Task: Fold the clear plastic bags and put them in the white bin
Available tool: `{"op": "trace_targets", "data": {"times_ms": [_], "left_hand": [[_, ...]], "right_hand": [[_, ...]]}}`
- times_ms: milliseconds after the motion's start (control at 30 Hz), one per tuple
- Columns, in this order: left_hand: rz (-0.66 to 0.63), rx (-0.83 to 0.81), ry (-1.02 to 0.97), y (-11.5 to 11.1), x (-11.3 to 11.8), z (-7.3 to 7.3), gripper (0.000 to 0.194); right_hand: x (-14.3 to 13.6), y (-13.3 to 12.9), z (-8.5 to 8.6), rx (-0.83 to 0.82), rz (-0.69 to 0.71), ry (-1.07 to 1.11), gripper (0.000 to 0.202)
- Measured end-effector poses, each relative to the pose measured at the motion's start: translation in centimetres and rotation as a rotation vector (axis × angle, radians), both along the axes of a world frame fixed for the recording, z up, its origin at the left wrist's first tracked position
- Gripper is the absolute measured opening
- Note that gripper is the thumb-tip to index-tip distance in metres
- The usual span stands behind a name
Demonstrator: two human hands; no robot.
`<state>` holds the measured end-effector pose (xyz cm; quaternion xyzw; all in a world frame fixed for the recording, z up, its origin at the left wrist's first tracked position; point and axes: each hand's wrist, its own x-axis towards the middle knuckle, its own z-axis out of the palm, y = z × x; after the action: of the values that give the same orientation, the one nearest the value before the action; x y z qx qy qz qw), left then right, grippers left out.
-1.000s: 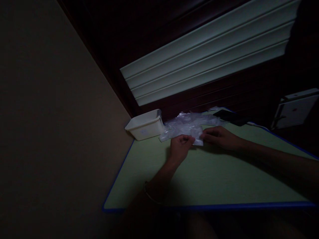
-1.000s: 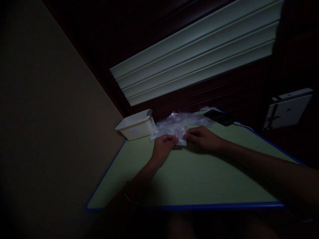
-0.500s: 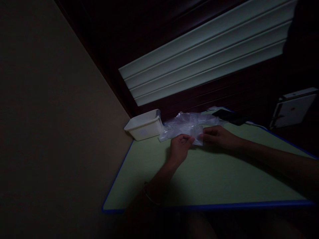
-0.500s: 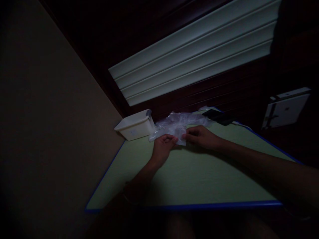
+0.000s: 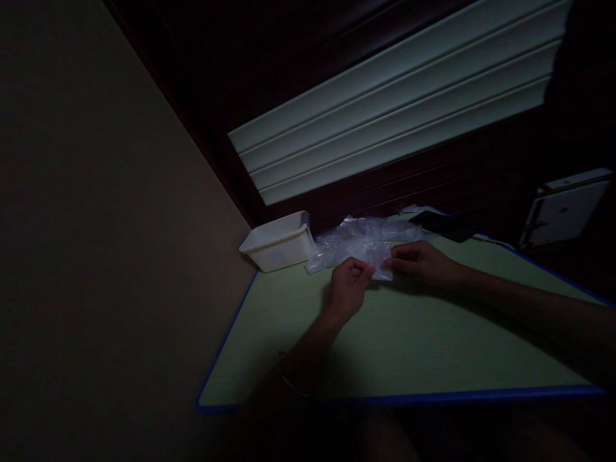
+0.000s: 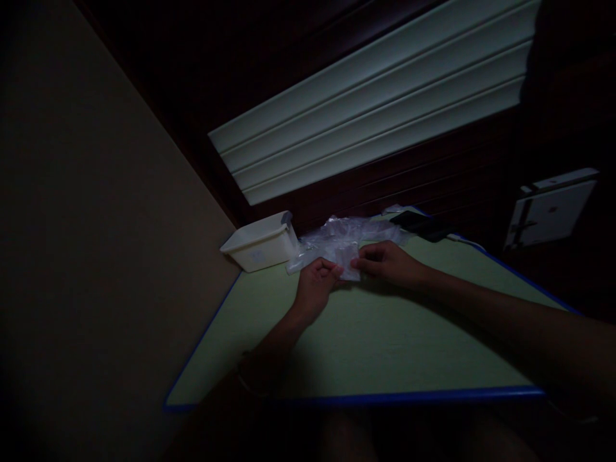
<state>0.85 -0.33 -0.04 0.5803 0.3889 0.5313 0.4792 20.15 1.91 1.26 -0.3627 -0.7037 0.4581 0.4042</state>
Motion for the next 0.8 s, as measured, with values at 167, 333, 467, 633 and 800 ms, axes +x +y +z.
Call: {"op": "trace_targets", "data": {"times_ms": [167, 333, 467, 633, 800], "left_hand": [[-0.009, -0.002, -0.003, 0.2, 0.0, -0.4, 0.032], [-0.047, -0.055, -0.070, -0.1, 0.0, 0.1, 0.039], [-0.114, -0.192, -0.107, -0.3, 0.0, 0.7, 0.049], [-0.117, -0.266, -0.047, -0.3, -0.1, 0.8, 0.036], [-0.117, -0.266, -0.008, -0.4, -0.2, 0.5, 0.035]], "right_hand": [[-0.1, 0.0, 0.0, -0.001, -0.034, -0.003, 0.037], [0.0, -0.3, 0.6, 0.000, -0.042, -0.022, 0.040], [0.1, -0.3, 0.7, 0.010, -0.032, -0.035, 0.043], [0.1, -0.1, 0.5, 0.038, -0.022, -0.045, 0.045], [0.0, -0.4, 0.6, 0.012, -0.027, -0.009, 0.044]]}}
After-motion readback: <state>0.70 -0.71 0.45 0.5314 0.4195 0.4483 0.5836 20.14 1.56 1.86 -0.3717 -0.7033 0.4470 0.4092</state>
